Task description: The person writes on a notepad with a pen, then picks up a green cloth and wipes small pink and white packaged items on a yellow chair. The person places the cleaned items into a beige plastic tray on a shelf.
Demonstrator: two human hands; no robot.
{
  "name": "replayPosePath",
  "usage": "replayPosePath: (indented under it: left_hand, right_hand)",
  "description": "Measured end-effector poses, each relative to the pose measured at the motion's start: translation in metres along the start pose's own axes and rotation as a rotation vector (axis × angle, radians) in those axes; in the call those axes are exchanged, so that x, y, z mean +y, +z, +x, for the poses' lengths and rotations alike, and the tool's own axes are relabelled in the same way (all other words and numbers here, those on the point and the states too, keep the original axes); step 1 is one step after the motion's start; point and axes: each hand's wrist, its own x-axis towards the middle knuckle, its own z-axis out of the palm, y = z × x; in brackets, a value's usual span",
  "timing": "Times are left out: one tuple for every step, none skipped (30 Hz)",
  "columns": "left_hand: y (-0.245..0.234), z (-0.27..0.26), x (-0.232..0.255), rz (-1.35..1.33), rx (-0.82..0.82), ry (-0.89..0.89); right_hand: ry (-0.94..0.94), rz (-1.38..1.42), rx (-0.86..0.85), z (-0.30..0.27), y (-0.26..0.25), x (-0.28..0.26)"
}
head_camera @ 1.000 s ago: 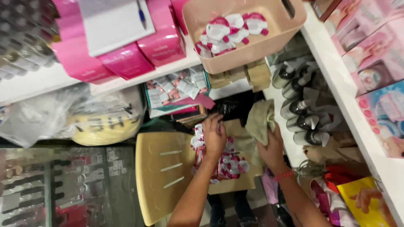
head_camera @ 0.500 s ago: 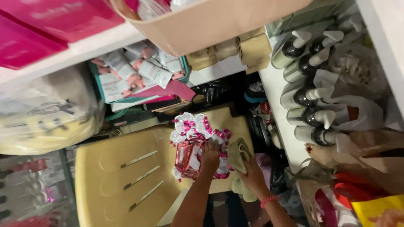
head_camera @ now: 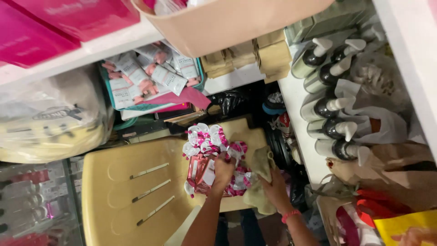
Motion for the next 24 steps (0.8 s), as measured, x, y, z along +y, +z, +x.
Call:
replayPosePath:
  left_hand:
    - [-0.018, -0.006, 0.017, -0.264, -0.012, -0.184]
    - [-0.017, -0.018, 0.018, -0.263, -0.005, -0.176]
    - [-0.016, -0.029, 0.019, -0.587, -0.052, -0.186]
    - [-0.014, -0.039, 0.02, -0.912, -0.101, -0.19]
    - [-0.006, -0.044, 0.022, -0.914, -0.095, -0.179]
    - [0.002, -0.05, 0.023, -1.207, -0.109, -0.205]
    - [0.011, -0.056, 0.024, -1.499, -0.124, -0.229]
    - [-0.015, -0.06, 0.054, -1.501, -0.119, -0.217]
    - [-0.042, -0.066, 0.084, -1.768, -0.121, -0.37]
    - [-0.067, -0.071, 0.115, -2.031, -0.123, -0.531]
    - [-0.089, -0.074, 0.129, -2.034, -0.121, -0.518]
    - [-0.11, -0.078, 0.143, -2.036, -0.135, -0.456]
    - [-0.13, -0.082, 0.157, -2.036, -0.148, -0.393]
    - [-0.129, -0.079, 0.148, -2.037, -0.147, -0.381]
    - [-0.127, -0.075, 0.139, -2.061, -0.159, -0.521]
    - [-0.126, -0.071, 0.129, -2.078, -0.175, -0.664]
    - [-0.124, -0.07, 0.122, -2.078, -0.175, -0.654]
    - [-0.122, -0.069, 0.115, -2.073, -0.228, -0.531]
    - [-0.12, -0.068, 0.108, -2.063, -0.282, -0.409]
    - [-0.124, -0.072, 0.114, -2.063, -0.279, -0.4]
    - [-0.129, -0.077, 0.12, -2.042, -0.304, -0.443]
    - [-0.133, -0.081, 0.127, -2.021, -0.327, -0.484]
    - [-0.136, -0.084, 0.133, -2.021, -0.324, -0.475]
    - [-0.138, -0.085, 0.139, -2.063, -0.331, -0.471]
  right_hand:
    - [-0.019, 0.027, 0.044, 0.006, -0.002, -0.007]
    - [-0.028, 0.029, 0.048, 0.011, -0.002, -0.012]
    - [-0.04, 0.04, 0.042, 0.015, -0.001, -0.018]
    - [-0.054, 0.048, 0.036, 0.021, 0.0, -0.024]
    - [-0.065, 0.049, 0.039, 0.024, 0.001, -0.04]
    - [-0.109, 0.005, 0.026, 0.026, 0.001, -0.056]
    - [-0.153, -0.039, 0.013, 0.027, 0.002, -0.072]
    - [-0.164, -0.038, 0.015, 0.024, 0.001, -0.089]
    - [-0.16, -0.152, -0.018, 0.02, 0.0, -0.107]
    - [-0.155, -0.266, -0.049, 0.017, -0.001, -0.124]
    - [-0.165, -0.265, -0.046, 0.01, -0.004, -0.133]
    - [-0.172, -0.332, -0.07, 0.002, -0.006, -0.141]
    - [-0.178, -0.4, -0.093, -0.006, -0.008, -0.15]
    - [-0.188, -0.399, -0.088, -0.014, -0.014, -0.162]
    - [-0.244, -0.371, -0.116, -0.021, -0.02, -0.175]
    - [-0.298, -0.343, -0.144, -0.03, -0.026, -0.187]
    - [-0.305, -0.342, -0.14, -0.027, -0.027, -0.188]
    - [-0.343, -0.358, -0.2, -0.025, -0.028, -0.189]
    - [-0.38, -0.375, -0.26, -0.022, -0.029, -0.19]
    - [-0.388, -0.374, -0.258, -0.009, -0.034, -0.195]
    - [-0.367, -0.445, -0.275, 0.004, -0.04, -0.201]
    - [-0.346, -0.516, -0.29, 0.017, -0.045, -0.207]
    - [-0.354, -0.515, -0.288, 0.024, -0.048, -0.216]
    - [-0.276, -0.548, -0.277, 0.033, -0.052, -0.226]
